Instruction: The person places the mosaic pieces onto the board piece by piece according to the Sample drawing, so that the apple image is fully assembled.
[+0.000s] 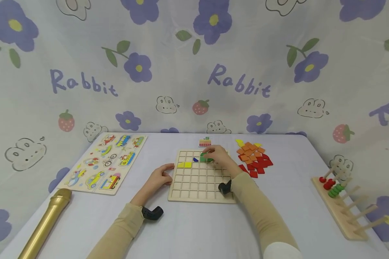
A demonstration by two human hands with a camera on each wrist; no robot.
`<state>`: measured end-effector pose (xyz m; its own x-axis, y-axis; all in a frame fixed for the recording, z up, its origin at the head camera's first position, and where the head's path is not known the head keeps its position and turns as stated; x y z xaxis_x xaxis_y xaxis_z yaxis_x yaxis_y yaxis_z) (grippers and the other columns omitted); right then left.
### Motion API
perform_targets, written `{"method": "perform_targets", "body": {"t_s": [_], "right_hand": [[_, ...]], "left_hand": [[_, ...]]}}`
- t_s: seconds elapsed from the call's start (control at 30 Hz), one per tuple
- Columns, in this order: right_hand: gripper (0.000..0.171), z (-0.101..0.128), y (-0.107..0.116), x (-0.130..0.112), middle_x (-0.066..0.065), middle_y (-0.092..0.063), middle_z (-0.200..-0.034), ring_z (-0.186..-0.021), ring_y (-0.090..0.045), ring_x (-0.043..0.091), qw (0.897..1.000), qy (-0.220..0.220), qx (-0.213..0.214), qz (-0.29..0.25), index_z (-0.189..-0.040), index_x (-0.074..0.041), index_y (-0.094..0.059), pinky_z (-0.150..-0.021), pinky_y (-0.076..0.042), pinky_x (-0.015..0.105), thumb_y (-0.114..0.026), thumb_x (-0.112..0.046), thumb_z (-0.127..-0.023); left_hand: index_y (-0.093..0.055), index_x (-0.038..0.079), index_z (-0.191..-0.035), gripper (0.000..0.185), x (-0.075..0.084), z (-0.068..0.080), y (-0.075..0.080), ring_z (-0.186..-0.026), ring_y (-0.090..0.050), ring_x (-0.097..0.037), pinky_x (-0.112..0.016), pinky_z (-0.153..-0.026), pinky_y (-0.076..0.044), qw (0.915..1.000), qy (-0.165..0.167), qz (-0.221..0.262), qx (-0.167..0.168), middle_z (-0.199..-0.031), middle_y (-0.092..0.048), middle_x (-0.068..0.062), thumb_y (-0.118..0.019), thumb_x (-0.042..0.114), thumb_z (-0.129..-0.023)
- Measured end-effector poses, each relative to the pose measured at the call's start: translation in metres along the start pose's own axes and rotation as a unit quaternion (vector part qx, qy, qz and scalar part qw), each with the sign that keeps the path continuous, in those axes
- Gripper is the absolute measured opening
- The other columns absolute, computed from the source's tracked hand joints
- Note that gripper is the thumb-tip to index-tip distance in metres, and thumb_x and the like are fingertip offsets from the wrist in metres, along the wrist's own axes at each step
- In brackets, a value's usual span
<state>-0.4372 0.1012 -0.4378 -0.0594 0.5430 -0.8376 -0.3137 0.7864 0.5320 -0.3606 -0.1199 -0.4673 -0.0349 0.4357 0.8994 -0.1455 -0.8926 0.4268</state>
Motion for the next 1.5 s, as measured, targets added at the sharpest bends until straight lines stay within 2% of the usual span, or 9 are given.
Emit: {"method": "perform_targets", "body": {"t_s": [0.3,0.53,0.63,0.77,0.87,1.0,1.1,1.23,1.5], "right_hand": [[0.035,0.004,0.062,0.041,0.019,-0.054,-0.119,-0.105,-0.049,0.03,0.996,-0.06,0.066,-0.024,-0.121,-0.002,-0.057,-0.09,-0.04,0.041,-0.058,-0.016,-0.089],[0.04,0.012,0.103,0.077,0.011,-0.059,-0.094,-0.062,-0.052,0.021,0.986,-0.099,0.094,-0.096,-0.127,-0.004,-0.052,-0.057,-0.045,0.031,-0.056,-0.019,-0.091],[0.042,0.018,0.118,0.092,0.012,-0.061,-0.093,-0.058,-0.052,0.016,0.982,-0.109,0.114,-0.103,-0.129,-0.002,-0.05,-0.055,-0.047,0.029,-0.054,-0.018,-0.091],[0.04,0.025,0.142,0.107,0.018,-0.056,-0.11,-0.076,-0.053,0.019,0.978,-0.113,0.162,-0.064,-0.127,0.003,-0.051,-0.062,-0.048,0.026,-0.052,-0.015,-0.092],[0.04,0.028,0.155,0.117,0.024,-0.048,-0.124,-0.097,-0.049,0.031,0.974,-0.13,0.184,-0.037,-0.128,0.003,-0.05,-0.077,-0.048,0.034,-0.05,-0.014,-0.092],[0.046,0.029,0.164,0.128,0.027,-0.034,-0.139,-0.122,-0.026,0.047,0.97,-0.162,0.178,0.039,-0.135,-0.002,-0.044,-0.098,-0.026,0.055,-0.048,-0.016,-0.092],[0.048,0.028,0.163,0.13,0.028,-0.027,-0.143,-0.125,-0.017,0.052,0.968,-0.173,0.15,0.099,-0.139,-0.004,-0.039,-0.096,-0.018,0.063,-0.046,-0.017,-0.093],[0.049,0.027,0.161,0.124,0.028,-0.031,-0.141,-0.124,-0.022,0.051,0.969,-0.163,0.134,0.127,-0.138,-0.001,-0.038,-0.096,-0.02,0.062,-0.044,-0.016,-0.092],[0.043,0.033,0.163,0.116,0.031,-0.039,-0.134,-0.122,-0.037,0.043,0.974,-0.126,0.171,0.078,-0.129,0.008,-0.047,-0.1,-0.031,0.049,-0.045,-0.007,-0.089]], "left_hand": [[-0.049,0.007,-0.133,0.062,-0.001,-0.004,0.0,-0.066,-0.058,-0.012,-0.027,-0.061,-0.05,0.9999,-0.004,0.009,-0.005,-0.129,-0.054,-0.011,-0.058,-0.002,-0.072],[-0.049,0.006,-0.133,0.061,-0.005,-0.002,-0.002,-0.065,-0.058,-0.013,-0.028,-0.061,-0.051,0.9999,0.002,0.01,-0.004,-0.127,-0.055,-0.012,-0.059,-0.003,-0.073],[-0.049,0.006,-0.132,0.06,-0.006,-0.001,-0.003,-0.066,-0.058,-0.013,-0.027,-0.061,-0.051,0.9999,0.001,0.009,-0.006,-0.126,-0.055,-0.013,-0.059,-0.002,-0.073],[-0.049,0.006,-0.132,0.061,-0.006,0.0,-0.004,-0.067,-0.057,-0.013,-0.027,-0.061,-0.051,0.9999,0.001,0.012,-0.004,-0.126,-0.055,-0.013,-0.059,-0.002,-0.073],[-0.049,0.006,-0.132,0.061,-0.006,-0.001,-0.003,-0.067,-0.057,-0.013,-0.026,-0.061,-0.051,0.9999,0.001,0.013,-0.002,-0.128,-0.054,-0.013,-0.058,-0.003,-0.073],[-0.049,0.006,-0.132,0.061,-0.005,-0.002,-0.003,-0.067,-0.057,-0.013,-0.026,-0.061,-0.051,1.0,0.0,0.006,-0.001,-0.128,-0.054,-0.014,-0.058,-0.002,-0.073],[-0.049,0.006,-0.132,0.061,-0.005,-0.001,-0.003,-0.067,-0.057,-0.013,-0.027,-0.061,-0.051,1.0,0.001,0.005,0.0,-0.128,-0.054,-0.014,-0.059,-0.002,-0.073],[-0.049,0.007,-0.132,0.061,-0.005,-0.001,-0.003,-0.067,-0.057,-0.013,-0.027,-0.062,-0.051,1.0,0.004,0.006,0.001,-0.128,-0.054,-0.012,-0.059,-0.002,-0.073],[-0.048,0.006,-0.133,0.06,-0.003,-0.001,-0.002,-0.066,-0.057,-0.012,-0.027,-0.061,-0.05,1.0,0.004,0.008,-0.001,-0.128,-0.054,-0.013,-0.058,-0.003,-0.075]]}}
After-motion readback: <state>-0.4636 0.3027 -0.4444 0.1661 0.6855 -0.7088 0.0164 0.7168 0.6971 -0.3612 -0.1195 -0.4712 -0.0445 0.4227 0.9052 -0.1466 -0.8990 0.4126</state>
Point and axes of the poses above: each hand's wrist, its own z-axis away from the middle knuckle, its own y-axis out of the back of the hand, x = y × z, the point moved 10 cm from there along -z, towards the middle knuckle
